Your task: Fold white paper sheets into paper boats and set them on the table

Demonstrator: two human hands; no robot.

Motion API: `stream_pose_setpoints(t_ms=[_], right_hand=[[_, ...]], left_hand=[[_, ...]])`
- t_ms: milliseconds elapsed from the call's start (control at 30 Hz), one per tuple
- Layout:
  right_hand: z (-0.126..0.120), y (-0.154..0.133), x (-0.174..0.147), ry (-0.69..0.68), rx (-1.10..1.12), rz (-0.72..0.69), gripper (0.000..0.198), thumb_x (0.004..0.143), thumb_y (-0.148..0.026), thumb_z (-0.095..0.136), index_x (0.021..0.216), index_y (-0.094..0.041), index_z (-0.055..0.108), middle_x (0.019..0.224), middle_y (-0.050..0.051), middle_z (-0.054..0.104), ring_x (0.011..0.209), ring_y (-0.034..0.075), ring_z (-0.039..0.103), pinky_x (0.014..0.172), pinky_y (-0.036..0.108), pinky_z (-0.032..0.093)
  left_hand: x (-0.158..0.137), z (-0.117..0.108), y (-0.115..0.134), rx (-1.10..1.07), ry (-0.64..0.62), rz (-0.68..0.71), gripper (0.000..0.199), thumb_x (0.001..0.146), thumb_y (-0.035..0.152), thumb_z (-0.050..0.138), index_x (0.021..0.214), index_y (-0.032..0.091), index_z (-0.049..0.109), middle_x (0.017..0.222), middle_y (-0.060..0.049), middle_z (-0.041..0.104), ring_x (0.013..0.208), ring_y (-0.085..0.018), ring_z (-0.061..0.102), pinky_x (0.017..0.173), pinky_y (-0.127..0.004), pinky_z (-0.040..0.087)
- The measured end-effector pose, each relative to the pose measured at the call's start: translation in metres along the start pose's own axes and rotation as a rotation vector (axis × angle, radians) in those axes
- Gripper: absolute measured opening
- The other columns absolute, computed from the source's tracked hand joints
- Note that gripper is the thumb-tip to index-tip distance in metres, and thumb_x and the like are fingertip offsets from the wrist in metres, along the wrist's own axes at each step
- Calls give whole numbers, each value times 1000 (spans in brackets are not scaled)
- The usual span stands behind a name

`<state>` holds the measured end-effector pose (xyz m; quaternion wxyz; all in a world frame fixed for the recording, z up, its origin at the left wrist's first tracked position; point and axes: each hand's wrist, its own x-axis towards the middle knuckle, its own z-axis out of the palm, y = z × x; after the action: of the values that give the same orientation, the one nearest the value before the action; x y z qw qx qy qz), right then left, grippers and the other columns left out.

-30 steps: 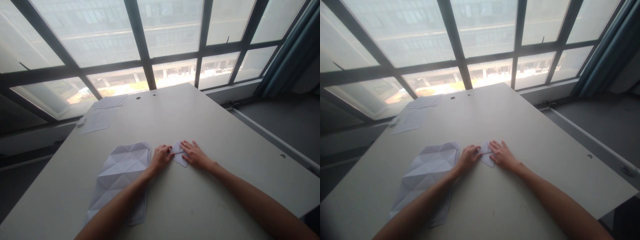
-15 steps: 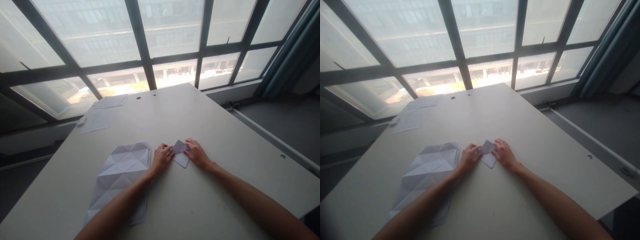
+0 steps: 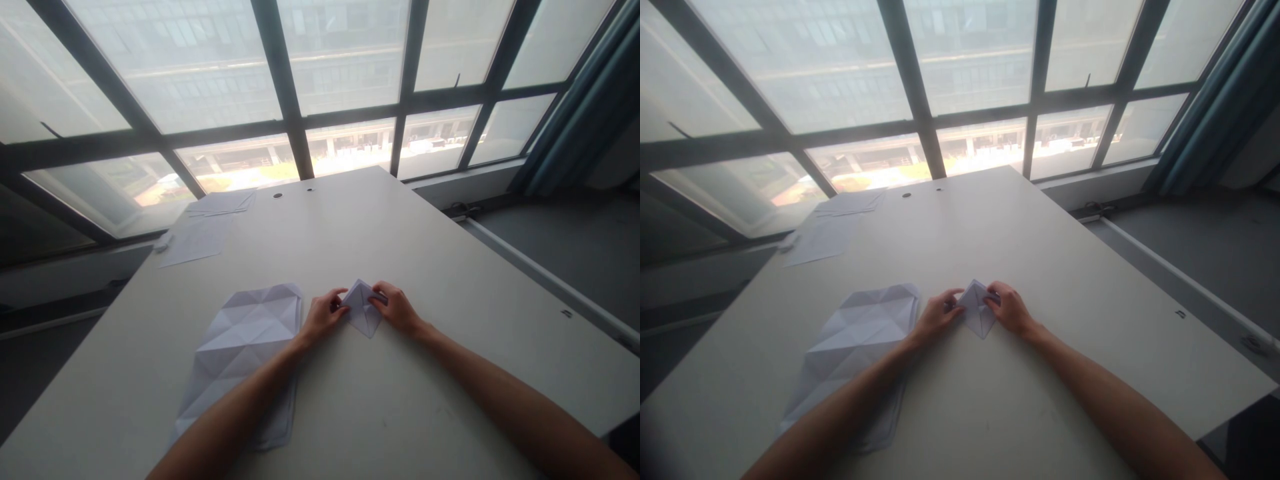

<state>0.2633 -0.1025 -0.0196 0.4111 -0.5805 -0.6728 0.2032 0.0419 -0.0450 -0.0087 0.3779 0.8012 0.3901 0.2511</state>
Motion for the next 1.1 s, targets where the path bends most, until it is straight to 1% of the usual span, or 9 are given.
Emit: stream_pose_setpoints(t_ms=[67, 200, 300, 367, 600, 700, 800, 867, 1100], right_hand=[[0, 1, 1, 7, 110, 41, 11, 87, -30, 56, 87, -20, 58, 81, 3, 64, 76, 18, 60, 71, 30, 48], [0, 8, 4, 73, 329, 126, 21, 85, -39, 60, 79, -19, 55, 69, -1, 56, 64, 15, 53, 58, 26, 43], [0, 11, 6, 110, 443, 157, 25, 83, -41, 64, 78, -18, 56, 69, 0, 56, 63, 15, 52, 56, 25, 40], [0, 12, 6, 111, 493, 163, 26, 82, -42, 65, 79, -18, 56, 70, 0, 58, 63, 15, 53, 56, 26, 40], [2, 12, 6, 110, 598, 188, 26, 79, -40, 69, 82, -19, 54, 70, 0, 61, 64, 15, 56, 56, 25, 39], [1, 11, 6, 109, 620, 196, 26, 78, -39, 70, 81, -19, 54, 69, 0, 61, 63, 15, 55, 55, 25, 37], [0, 11, 6, 112, 657, 216, 27, 77, -40, 71, 80, -19, 54, 68, 0, 62, 61, 14, 54, 54, 24, 35], [-1, 12, 7, 119, 681, 230, 28, 76, -40, 71, 79, -19, 54, 67, 0, 62, 59, 13, 52, 53, 24, 34], [-2, 14, 7, 121, 695, 255, 28, 76, -40, 71, 79, -19, 53, 67, -1, 62, 57, 12, 50, 52, 24, 32]], left_hand=[[0, 0, 1, -24, -7, 12, 29, 85, 30, 59, 111, 19, 67, 78, 0, 66, 70, -14, 57, 67, -24, 44], [0, 1, 1, -116, 106, 20, 36, 83, 34, 64, 116, 20, 61, 79, 1, 67, 68, -13, 58, 66, -23, 45], [1, 1, 0, -136, 174, 56, 19, 84, 35, 64, 94, 18, 65, 81, -1, 69, 73, -14, 61, 70, -25, 47], [2, 0, 1, -144, 196, 55, 17, 84, 35, 64, 86, 18, 66, 81, -2, 69, 75, -16, 62, 71, -26, 48], [2, -3, 4, -333, 175, -22, 22, 82, 38, 67, 79, 17, 61, 72, -2, 69, 68, -16, 65, 65, -25, 48], [1, -2, 4, -428, 168, -43, 26, 82, 41, 67, 84, 17, 58, 68, -1, 69, 65, -16, 65, 62, -24, 47], [2, -2, 2, -435, 181, -32, 27, 88, 42, 59, 95, 16, 61, 65, -1, 69, 63, -15, 64, 62, -24, 47], [3, -2, -1, -430, 202, -14, 27, 91, 41, 55, 96, 16, 63, 67, -2, 69, 64, -14, 64, 64, -25, 48], [4, -1, -3, -415, 235, -6, 17, 81, 32, 67, 87, 16, 68, 80, -4, 72, 74, -17, 67, 72, -27, 52]])
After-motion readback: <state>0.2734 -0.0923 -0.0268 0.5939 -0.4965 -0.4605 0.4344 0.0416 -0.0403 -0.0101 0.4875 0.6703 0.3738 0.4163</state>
